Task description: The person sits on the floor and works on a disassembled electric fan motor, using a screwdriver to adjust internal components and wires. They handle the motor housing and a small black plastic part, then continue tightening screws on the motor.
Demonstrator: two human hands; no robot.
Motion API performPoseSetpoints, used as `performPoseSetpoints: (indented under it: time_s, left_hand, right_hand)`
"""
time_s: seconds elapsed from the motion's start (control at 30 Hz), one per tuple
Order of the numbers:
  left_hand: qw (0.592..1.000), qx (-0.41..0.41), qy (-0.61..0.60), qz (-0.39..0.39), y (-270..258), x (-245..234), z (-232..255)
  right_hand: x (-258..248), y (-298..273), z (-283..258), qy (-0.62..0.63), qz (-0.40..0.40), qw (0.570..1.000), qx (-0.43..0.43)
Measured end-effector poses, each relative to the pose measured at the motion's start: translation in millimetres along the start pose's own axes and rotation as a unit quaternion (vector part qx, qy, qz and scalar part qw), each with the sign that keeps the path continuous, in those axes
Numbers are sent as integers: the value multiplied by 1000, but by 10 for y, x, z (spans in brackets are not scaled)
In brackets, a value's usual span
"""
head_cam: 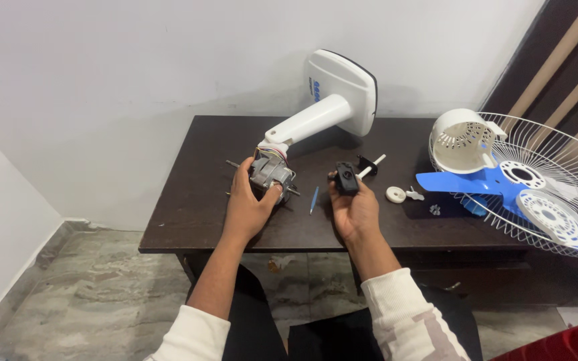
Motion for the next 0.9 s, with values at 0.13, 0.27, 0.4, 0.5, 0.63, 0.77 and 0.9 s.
performPoseSetpoints:
  time_s: [0.13,0.27,0.4,0.5,0.63,0.77,0.9]
  left_hand:
    - [1000,-4,1,-1,2,1,8]
    - [999,-31,8,-7,5,-2,-5]
    - [1000,-28,-3,-1,1,7,12]
    - [1000,-22,5,0,15,27,24]
    - [999,-31,14,0,19,-7,51]
    - [999,-53,8,0,3,1,56]
    - [999,-46,9,-2,20,5,52]
  right_hand:
    - [95,-44,-32,-65,-8,997,-39]
    - [161,-121,12,-240,0,968,-77]
    - [225,-151,-21,-300,-6,948,-104]
    - [247,-198,-58,-330,14,937,-117]
    - [346,-282,-73,-391,46,907,-151]
    - [383,-343,-100,-473,74,861,-172]
    - [402,-338,-117,-457,70,871,-167]
Point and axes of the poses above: each hand's wrist, its own y-axis towards the middle knuckle, its own x-axis out of the palm, z = x × y, the point moved 7 cm from there along y, towards the middle knuckle, and after that the axes turned 13 degrees about -y, right-handed, at the moved point
